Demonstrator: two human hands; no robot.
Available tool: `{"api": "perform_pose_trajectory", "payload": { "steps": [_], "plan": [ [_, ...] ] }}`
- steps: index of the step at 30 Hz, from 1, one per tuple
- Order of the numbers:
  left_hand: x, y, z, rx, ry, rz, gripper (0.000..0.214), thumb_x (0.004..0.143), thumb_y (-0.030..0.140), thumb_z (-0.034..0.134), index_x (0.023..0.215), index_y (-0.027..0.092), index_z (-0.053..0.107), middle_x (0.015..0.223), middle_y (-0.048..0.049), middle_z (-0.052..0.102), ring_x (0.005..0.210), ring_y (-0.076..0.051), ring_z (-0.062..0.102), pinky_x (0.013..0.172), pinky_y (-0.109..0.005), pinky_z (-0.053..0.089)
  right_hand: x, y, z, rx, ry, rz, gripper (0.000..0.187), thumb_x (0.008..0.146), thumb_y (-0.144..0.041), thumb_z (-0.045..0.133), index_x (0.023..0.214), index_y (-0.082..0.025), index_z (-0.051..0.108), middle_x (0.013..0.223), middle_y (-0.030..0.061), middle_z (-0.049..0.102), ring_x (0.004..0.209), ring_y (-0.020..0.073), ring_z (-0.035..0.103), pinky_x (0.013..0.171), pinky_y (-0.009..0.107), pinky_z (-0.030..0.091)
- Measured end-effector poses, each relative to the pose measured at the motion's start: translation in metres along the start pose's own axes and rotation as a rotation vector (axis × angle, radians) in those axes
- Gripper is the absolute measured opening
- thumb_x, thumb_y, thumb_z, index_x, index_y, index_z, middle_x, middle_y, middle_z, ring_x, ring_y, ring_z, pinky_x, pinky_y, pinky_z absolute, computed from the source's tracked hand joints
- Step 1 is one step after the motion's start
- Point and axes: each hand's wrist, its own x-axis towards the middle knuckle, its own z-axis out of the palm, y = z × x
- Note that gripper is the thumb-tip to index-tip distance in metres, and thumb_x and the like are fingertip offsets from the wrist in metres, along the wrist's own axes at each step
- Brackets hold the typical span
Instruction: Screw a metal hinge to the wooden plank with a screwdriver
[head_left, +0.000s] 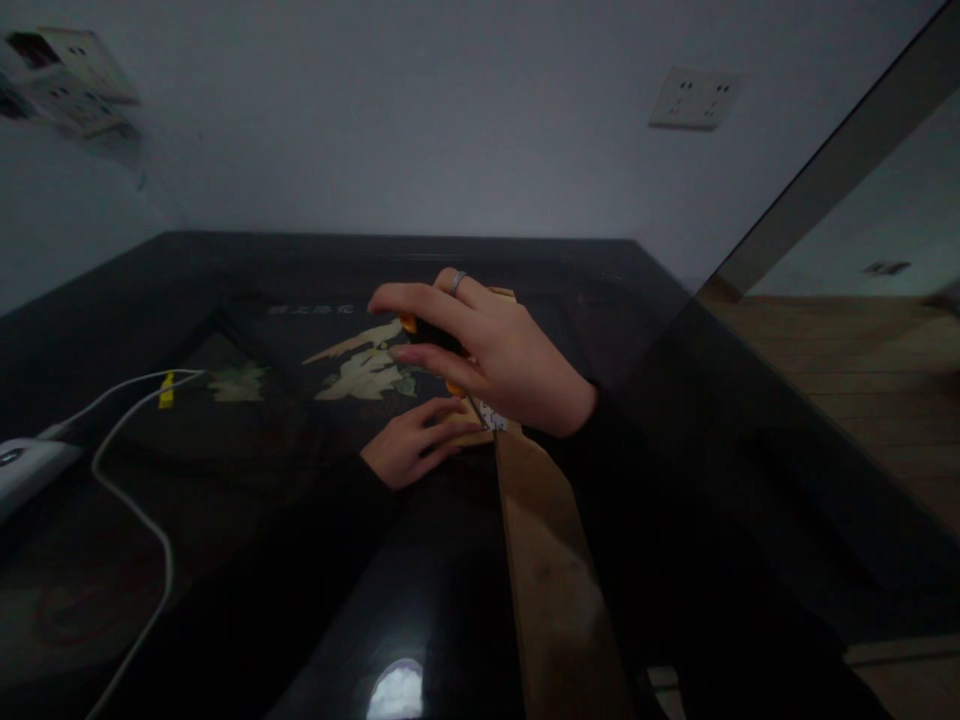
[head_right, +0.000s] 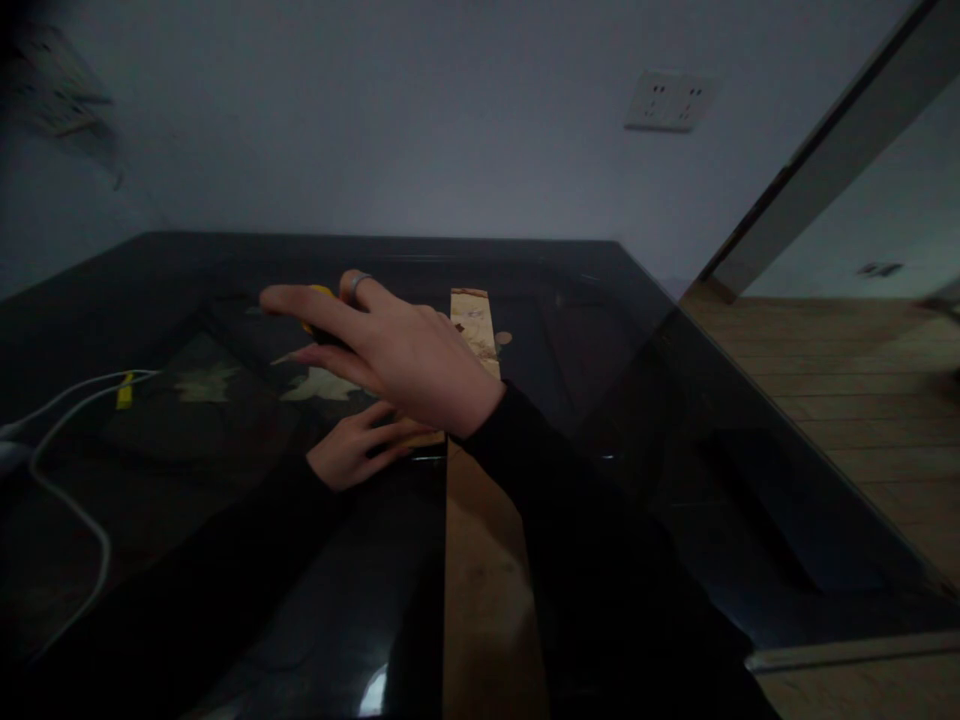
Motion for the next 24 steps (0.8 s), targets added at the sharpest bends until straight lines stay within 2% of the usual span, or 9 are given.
{"api": "perform_pose_trajectory", "payload": {
  "steps": [5,9,15,19,24],
  "plan": [
    [-0.001,-0.002,0.003,0.011,0.028,0.011,0.040,0.089,0.018,0.051,0.128,0.028,0.051,0.126,-0.0067,0.051,0.115,-0.022,0.055,0.094,-0.038,0.052,-0.002,-0.001,0.002,-0.018,-0.079,-0.017,0.044,0.094,-0.029,0.045,0.137,-0.025,0.035,0.123,0.0041,0.051,0.112,0.0194,0.051,0.097,0.038,0.042],
    [-0.002,-0.003,0.004,0.002,0.021,-0.005,0.041,0.089,0.019,0.051,0.129,0.029,0.051,0.126,-0.0061,0.051,0.115,-0.022,0.056,0.095,-0.038,0.052,-0.003,-0.003,-0.001,0.008,-0.080,-0.026,0.049,0.093,-0.023,0.046,0.140,-0.028,0.033,0.125,0.0025,0.053,0.111,0.0188,0.053,0.099,0.039,0.043],
    [-0.001,-0.002,0.003,-0.043,-0.004,0.002,0.040,0.090,0.017,0.048,0.129,0.026,0.050,0.130,-0.0087,0.047,0.121,-0.023,0.051,0.098,-0.040,0.049,-0.005,-0.005,-0.018,0.073,0.047,-0.023,0.048,0.093,-0.022,0.045,0.139,-0.023,0.034,0.124,0.0040,0.055,0.111,0.0182,0.053,0.097,0.035,0.045],
    [-0.001,-0.003,0.002,-0.067,-0.011,0.002,0.041,0.090,0.017,0.048,0.130,0.027,0.049,0.131,-0.0080,0.047,0.124,-0.022,0.048,0.101,-0.042,0.046,-0.008,0.002,-0.028,0.072,0.157,0.023,0.055,0.088,-0.028,0.053,0.138,-0.022,0.032,0.124,0.0047,0.053,0.111,0.0197,0.054,0.092,0.034,0.047],
    [-0.001,-0.003,0.003,-0.101,-0.006,-0.043,0.045,0.088,0.021,0.052,0.132,0.026,0.043,0.131,-0.0088,0.049,0.123,-0.023,0.049,0.099,-0.042,0.047,-0.015,0.010,-0.041,-0.047,0.270,0.109,0.042,0.082,-0.040,0.061,0.116,-0.018,0.049,0.110,0.0061,0.057,0.102,0.0221,0.055,0.091,0.042,0.047]
  ]
}}
